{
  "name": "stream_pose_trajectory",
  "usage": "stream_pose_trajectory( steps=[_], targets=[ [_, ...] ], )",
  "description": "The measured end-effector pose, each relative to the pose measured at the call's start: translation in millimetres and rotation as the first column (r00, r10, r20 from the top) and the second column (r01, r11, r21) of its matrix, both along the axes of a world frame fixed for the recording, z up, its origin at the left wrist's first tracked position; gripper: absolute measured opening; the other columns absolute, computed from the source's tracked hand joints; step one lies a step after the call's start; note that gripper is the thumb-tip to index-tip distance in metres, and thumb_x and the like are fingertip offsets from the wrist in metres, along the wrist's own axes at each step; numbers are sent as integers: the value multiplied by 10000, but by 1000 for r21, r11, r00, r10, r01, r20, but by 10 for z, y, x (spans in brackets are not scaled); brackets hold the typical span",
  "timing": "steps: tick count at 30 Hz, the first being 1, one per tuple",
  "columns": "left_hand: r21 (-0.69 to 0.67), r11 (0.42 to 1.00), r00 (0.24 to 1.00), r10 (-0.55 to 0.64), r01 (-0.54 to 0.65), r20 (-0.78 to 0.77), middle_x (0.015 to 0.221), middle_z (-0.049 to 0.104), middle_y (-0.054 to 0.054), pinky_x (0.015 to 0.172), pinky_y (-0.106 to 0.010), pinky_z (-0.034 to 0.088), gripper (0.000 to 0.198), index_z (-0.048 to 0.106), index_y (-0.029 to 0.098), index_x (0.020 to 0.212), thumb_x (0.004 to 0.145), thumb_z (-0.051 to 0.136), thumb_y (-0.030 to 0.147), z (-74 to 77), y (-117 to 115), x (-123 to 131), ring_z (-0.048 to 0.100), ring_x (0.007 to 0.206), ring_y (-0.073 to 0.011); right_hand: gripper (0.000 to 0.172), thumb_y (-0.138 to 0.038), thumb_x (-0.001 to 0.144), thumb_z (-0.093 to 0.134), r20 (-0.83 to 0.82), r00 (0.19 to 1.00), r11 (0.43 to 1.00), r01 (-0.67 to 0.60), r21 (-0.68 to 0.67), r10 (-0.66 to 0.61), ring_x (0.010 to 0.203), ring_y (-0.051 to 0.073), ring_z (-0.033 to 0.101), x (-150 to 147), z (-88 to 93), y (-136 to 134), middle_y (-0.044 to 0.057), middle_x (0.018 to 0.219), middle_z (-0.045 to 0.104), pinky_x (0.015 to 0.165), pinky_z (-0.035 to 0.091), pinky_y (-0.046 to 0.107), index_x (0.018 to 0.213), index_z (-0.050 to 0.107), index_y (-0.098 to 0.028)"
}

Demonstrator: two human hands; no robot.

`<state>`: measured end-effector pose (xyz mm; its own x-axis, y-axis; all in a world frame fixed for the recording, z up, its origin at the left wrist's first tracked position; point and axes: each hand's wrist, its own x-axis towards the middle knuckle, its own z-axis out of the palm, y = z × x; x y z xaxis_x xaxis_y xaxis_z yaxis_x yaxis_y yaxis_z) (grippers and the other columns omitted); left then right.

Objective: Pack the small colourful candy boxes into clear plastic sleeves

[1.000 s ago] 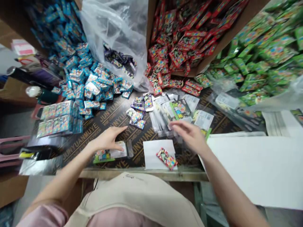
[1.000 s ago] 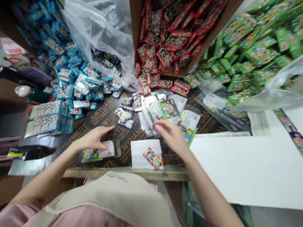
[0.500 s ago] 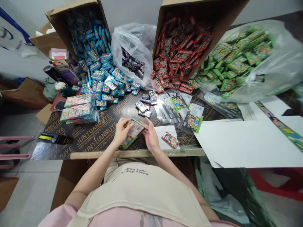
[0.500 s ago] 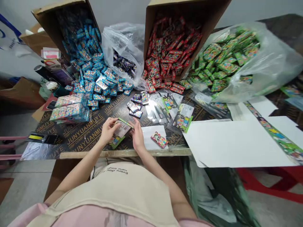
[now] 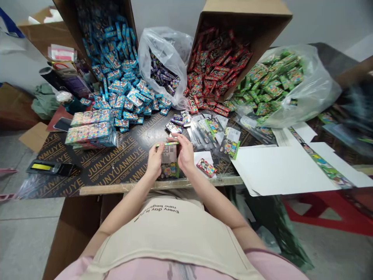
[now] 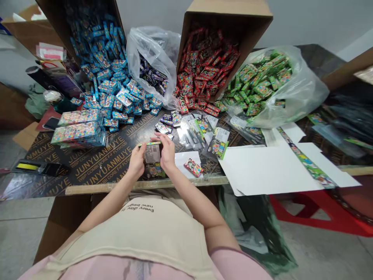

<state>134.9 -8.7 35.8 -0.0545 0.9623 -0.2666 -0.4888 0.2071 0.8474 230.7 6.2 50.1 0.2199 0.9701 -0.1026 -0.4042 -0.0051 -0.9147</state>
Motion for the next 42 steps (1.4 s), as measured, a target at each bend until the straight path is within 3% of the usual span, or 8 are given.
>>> stream_pose_trajectory(
  steps=[5,10,13,15,20,29,36,42],
  targets=[
    [-36,994,994,-97,99,47,782,723,-48,744,-290,508,528,669,151,796,736,567,665,-57,-2,-77,682,819,-207,253,-432,759,615,-65,995,998,69,-1,-69,846,208,689,-2,-182,-115,40,867,747,787,531,357,890,638,-217],
    [-106,975,977,-187,197,98,747,723,-44,700,-287,505,322,704,155,734,646,684,463,-11,74,-189,675,769,-202,186,-328,660,727,-62,997,997,-52,-52,49,763,170,675,164,-207,-67,8,791,736,796,525,334,783,640,-219],
    [-46,978,974,-208,204,-87,732,712,-25,653,-263,484,237,733,170,775,581,740,305,92,149,-316,638,675,-157,164,-323,646,759,79,992,996,-94,-6,94,763,168,669,277,-189,-42,3,779,730,815,525,338,746,672,-226],
    [136,977,940,-115,165,-321,739,710,-23,682,-271,488,178,746,194,758,590,750,253,179,159,-392,630,690,-154,150,-342,662,764,223,972,994,-88,63,72,779,183,674,330,-173,-63,11,802,739,820,530,353,758,716,-237],
    [421,832,736,24,360,-676,755,732,-58,757,-331,512,75,758,225,676,675,750,299,353,95,-479,654,726,-190,87,-346,725,734,421,905,960,-170,220,64,906,230,695,392,-85,-194,21,878,760,917,508,399,767,774,-281],
    [116,904,757,-268,412,-596,645,719,-65,590,-274,512,326,754,147,668,454,885,355,428,295,-564,630,563,-166,155,-349,655,785,432,872,955,-287,71,229,627,160,635,392,113,-129,8,685,714,649,518,308,718,740,-213],
    [155,884,740,-260,441,-620,572,684,-55,526,-250,465,279,717,151,569,508,869,377,404,283,-541,588,506,-141,209,-379,629,799,408,858,932,-361,44,313,563,133,595,444,152,-61,1,620,680,608,499,287,668,726,-187],
    [437,671,566,31,599,-824,799,737,-77,684,-275,526,152,751,202,768,788,689,339,353,110,-616,675,719,-169,169,-370,692,759,463,835,930,-364,58,298,633,170,648,531,140,-139,20,692,722,668,534,331,721,752,-203]
  ],
)
